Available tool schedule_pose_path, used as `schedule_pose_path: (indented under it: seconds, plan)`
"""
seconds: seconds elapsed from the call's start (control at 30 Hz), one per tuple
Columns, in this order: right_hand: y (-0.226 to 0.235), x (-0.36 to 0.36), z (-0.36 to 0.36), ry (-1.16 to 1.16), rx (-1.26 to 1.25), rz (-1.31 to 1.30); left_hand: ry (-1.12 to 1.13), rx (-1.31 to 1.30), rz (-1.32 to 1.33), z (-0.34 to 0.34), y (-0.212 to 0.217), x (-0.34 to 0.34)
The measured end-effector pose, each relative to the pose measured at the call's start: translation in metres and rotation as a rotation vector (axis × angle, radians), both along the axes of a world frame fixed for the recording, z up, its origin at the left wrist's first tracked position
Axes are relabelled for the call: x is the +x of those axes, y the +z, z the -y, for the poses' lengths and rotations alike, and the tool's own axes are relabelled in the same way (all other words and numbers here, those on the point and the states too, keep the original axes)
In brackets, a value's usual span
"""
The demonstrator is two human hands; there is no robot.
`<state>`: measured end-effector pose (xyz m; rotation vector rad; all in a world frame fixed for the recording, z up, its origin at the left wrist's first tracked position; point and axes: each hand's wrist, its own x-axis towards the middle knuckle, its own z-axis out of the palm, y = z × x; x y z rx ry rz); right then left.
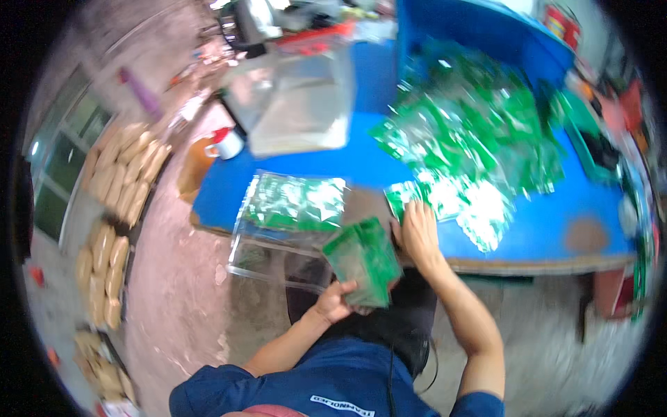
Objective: Organizing, stacking, and placing green plastic sleeves into larger clear bags.
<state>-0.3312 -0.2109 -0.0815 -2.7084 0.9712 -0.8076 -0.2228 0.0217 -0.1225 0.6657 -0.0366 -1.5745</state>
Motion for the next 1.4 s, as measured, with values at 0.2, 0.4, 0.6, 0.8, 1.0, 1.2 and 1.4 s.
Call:
schedule_pose_path:
  seconds: [0.2,0.4,0.6,0.8,1.0,1.2,1.4]
  plan:
    - [0.031,-0.003,-0.021,0.209,-0.088,0.28,-0.009,-0.219,-0.301,-0.012,-0.018,-0.006]
    - [0.03,-0.04,-0.08,0.015,1.073,0.73,0.168,-0.078,-0.413,0.033,-0.011,-0.017]
    - [0.03,-0.026,-0.028,0.172,0.155,0.478,0.183,-0.155,-0.181,0.01,0.01,0.021]
    - [0.01,-0.056,-0.02,0.186,-0.046,-0.202,0.17,-0.12,-0.125,-0.004,-0.021,0.023]
    - [0.006,-0.068,-0.029,0.216,-0.029,0.266,0.059,-0.327,-0.057,-0.024,-0.007,0.027]
    - [0.127,-0.066,-0.04,0.077,0.692,0.301,0.189,-0.043,0.367,0.022,0.036,-0.01]
    - [0.062,-0.016,-0.058,0.101,0.838,0.14,0.22,0.055,0.324,0.037,0.028,-0.035]
